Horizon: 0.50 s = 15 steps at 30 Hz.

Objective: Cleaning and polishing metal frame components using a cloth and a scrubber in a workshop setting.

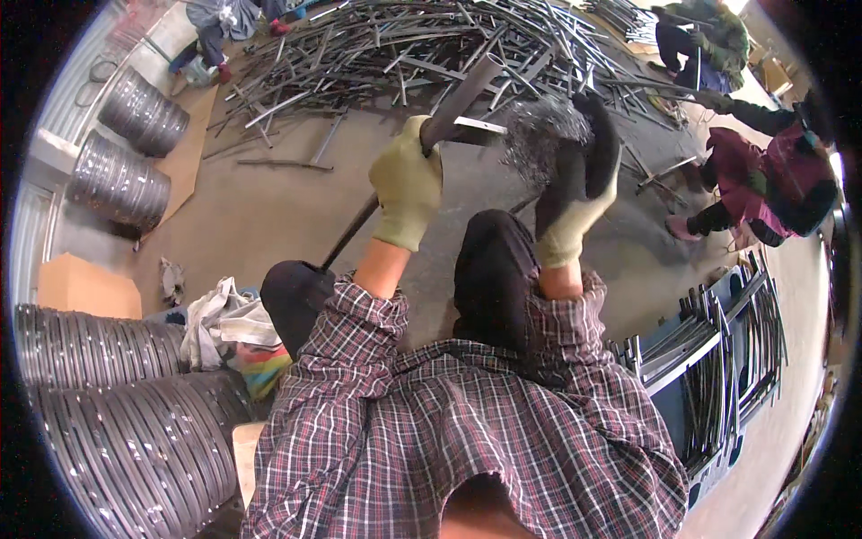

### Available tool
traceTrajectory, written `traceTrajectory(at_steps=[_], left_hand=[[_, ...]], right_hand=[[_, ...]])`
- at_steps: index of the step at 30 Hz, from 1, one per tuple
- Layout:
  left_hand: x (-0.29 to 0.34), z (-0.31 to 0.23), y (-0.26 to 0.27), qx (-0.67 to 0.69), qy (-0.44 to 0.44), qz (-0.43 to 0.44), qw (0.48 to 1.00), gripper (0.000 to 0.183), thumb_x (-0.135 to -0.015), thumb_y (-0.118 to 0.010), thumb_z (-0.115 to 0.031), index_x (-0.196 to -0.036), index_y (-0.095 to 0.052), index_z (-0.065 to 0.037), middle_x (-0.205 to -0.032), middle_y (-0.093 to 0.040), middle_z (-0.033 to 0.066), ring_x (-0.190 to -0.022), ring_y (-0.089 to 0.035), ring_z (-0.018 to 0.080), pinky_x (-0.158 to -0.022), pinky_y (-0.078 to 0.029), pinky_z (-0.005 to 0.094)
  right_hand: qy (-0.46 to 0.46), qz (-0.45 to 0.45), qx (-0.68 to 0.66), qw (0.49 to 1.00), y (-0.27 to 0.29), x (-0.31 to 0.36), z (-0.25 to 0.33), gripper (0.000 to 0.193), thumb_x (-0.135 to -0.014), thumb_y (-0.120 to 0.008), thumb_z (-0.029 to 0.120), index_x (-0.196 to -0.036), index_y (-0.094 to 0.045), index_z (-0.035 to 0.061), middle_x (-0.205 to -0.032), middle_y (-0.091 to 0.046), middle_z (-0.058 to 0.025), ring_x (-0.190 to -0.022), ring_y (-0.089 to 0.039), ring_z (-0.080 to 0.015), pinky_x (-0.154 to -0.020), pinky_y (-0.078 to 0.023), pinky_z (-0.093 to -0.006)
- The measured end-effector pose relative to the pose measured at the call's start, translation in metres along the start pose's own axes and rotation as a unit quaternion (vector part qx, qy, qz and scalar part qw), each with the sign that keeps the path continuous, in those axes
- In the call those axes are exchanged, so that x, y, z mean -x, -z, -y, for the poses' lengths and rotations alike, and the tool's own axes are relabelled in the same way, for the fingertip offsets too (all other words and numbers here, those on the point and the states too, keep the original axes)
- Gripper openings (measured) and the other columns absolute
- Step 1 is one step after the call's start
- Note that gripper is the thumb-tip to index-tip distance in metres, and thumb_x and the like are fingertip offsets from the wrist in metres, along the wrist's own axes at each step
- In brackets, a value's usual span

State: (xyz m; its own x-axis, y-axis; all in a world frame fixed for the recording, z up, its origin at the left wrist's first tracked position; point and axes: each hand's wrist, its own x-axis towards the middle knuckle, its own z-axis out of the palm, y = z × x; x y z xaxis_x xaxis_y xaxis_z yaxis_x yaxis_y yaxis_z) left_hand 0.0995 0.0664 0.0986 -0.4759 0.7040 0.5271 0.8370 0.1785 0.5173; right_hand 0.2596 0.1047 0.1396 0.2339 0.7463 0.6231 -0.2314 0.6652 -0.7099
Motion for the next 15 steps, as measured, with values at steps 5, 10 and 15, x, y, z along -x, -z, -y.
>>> traceTrajectory(at_steps=[5, 10, 15], left_hand=[[0.007, -0.01, -0.001, 0.015, -0.041, -0.034, 0.998, 0.039, -0.076, -0.07, -0.009, -0.112, -0.059, -0.018, -0.082, -0.066, 0.0119, -0.075, -0.065, 0.0355, -0.061, -0.049, 0.0464], [0.009, 0.003, -0.001, 0.008, -0.036, -0.025, 0.999, 0.041, -0.075, -0.07, -0.005, -0.112, -0.059, -0.018, -0.083, -0.066, 0.0109, -0.075, -0.065, 0.0349, -0.06, -0.048, 0.0458], [0.01, 0.001, 0.0, 0.034, -0.071, -0.044, 0.996, 0.037, -0.077, -0.069, -0.006, -0.111, -0.059, -0.018, -0.08, -0.066, 0.0113, -0.073, -0.064, 0.0356, -0.059, -0.048, 0.0455]], right_hand=[[0.077, 0.233, 0.218, 0.944, -0.011, -0.014, -0.022, 0.035, -0.09, -0.054, 0.002, -0.124, -0.058, -0.0032, -0.12, -0.061, -0.0161, -0.11, -0.059, -0.022, -0.091, -0.047, -0.0329], [0.048, 0.349, 0.107, 0.93, -0.002, -0.021, -0.014, 0.039, -0.087, -0.064, 0.006, -0.123, -0.057, -0.0069, -0.131, -0.056, -0.015, -0.117, -0.056, -0.0232, -0.096, -0.045, -0.0322], [0.054, 0.453, 0.167, 0.874, -0.004, -0.043, -0.025, 0.059, -0.069, -0.082, 0.014, -0.121, -0.059, 0.0017, -0.114, -0.061, -0.02, -0.105, -0.061, -0.0356, -0.087, -0.05, -0.0371]])
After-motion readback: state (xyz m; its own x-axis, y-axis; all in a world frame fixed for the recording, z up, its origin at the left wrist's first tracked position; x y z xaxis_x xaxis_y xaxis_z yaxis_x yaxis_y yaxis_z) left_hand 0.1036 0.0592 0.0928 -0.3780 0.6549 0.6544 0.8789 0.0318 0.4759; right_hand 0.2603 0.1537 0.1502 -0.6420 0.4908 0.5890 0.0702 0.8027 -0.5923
